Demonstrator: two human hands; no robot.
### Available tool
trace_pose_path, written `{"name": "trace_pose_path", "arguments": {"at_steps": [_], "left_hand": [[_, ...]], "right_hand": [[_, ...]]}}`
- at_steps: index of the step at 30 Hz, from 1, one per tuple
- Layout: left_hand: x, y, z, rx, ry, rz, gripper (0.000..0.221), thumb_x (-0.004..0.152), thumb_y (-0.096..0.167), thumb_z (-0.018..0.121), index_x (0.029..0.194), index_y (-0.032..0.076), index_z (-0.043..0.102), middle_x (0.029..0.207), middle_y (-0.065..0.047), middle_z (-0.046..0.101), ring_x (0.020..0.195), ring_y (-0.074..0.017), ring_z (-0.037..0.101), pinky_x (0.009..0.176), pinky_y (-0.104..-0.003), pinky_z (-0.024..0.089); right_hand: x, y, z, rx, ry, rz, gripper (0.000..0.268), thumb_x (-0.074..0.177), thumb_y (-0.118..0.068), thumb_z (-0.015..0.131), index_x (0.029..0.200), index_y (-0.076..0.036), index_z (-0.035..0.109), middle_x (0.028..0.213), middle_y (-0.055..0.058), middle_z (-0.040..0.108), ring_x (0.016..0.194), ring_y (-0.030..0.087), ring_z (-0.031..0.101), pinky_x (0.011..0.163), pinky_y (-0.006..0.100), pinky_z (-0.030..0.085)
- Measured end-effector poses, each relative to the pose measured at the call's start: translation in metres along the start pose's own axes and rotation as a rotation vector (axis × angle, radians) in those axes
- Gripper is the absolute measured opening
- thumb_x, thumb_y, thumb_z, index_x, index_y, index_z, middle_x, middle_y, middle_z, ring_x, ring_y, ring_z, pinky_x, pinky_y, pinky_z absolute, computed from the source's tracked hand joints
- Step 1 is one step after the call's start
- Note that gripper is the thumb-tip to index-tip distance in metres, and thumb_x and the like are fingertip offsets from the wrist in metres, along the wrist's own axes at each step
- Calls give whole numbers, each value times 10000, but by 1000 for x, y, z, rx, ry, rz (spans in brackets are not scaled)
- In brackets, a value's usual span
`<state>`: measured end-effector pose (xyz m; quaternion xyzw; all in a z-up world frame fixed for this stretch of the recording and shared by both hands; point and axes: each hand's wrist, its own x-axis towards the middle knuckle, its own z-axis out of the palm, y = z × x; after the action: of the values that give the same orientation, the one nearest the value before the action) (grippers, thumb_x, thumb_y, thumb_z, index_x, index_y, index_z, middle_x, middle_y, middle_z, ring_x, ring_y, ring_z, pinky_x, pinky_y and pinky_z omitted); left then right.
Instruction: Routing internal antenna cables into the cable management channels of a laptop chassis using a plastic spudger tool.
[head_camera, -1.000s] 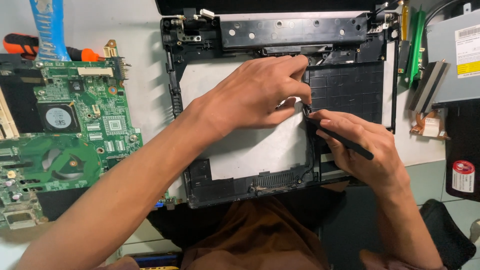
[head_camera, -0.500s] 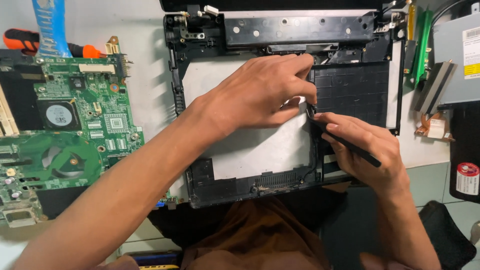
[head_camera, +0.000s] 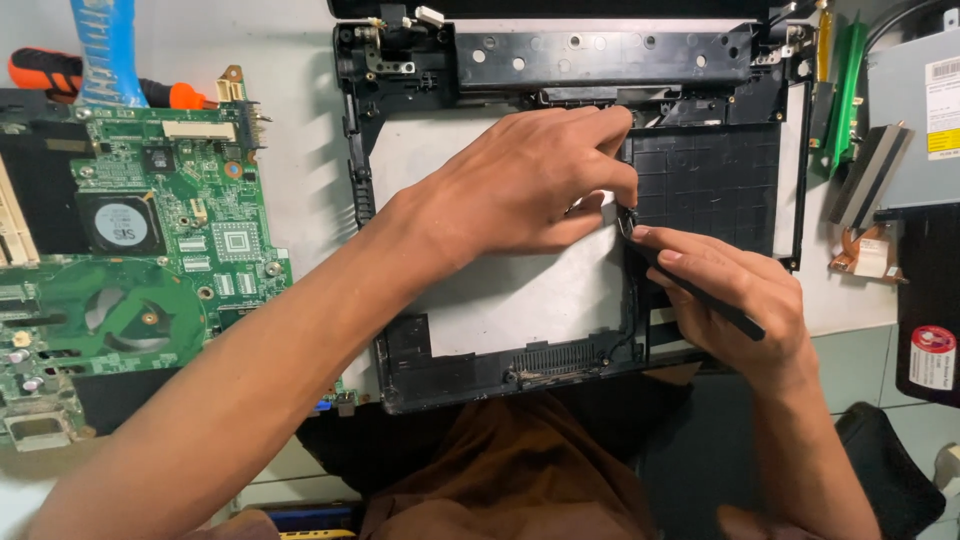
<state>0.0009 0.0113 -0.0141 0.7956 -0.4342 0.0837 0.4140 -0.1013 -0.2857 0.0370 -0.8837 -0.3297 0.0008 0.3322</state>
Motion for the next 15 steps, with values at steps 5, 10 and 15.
{"name": "trace_pose_path", "arguments": {"at_steps": [5, 10, 15], "left_hand": [[-1, 1, -1, -19, 13, -4, 152, 910, 114, 945, 990, 168, 828, 1033, -37, 592, 825, -235, 650, 765, -421, 623], [0, 2, 0, -19, 15, -7, 155, 912, 126, 961, 992, 173, 835, 1040, -36, 595, 836, -231, 659, 782, -417, 635], [-1, 1, 0, -26, 22, 5, 169, 903, 123, 964, 995, 158, 826, 1046, -43, 594, 844, -238, 665, 777, -419, 632]], "right_hand": [[5, -6, 1, -44, 33, -11, 378, 1041, 159, 846, 1351, 22, 678, 1403, 277, 847, 1224, 374, 894, 997, 402, 743], [1, 0, 2, -27, 24, -17, 398, 1036, 130, 861, 1366, 2, 678, 1412, 272, 845, 1240, 373, 894, 1018, 401, 751], [0, 2, 3, -24, 17, -11, 406, 1047, 106, 856, 1390, -17, 678, 1429, 261, 845, 1236, 350, 896, 1011, 382, 756]]}}
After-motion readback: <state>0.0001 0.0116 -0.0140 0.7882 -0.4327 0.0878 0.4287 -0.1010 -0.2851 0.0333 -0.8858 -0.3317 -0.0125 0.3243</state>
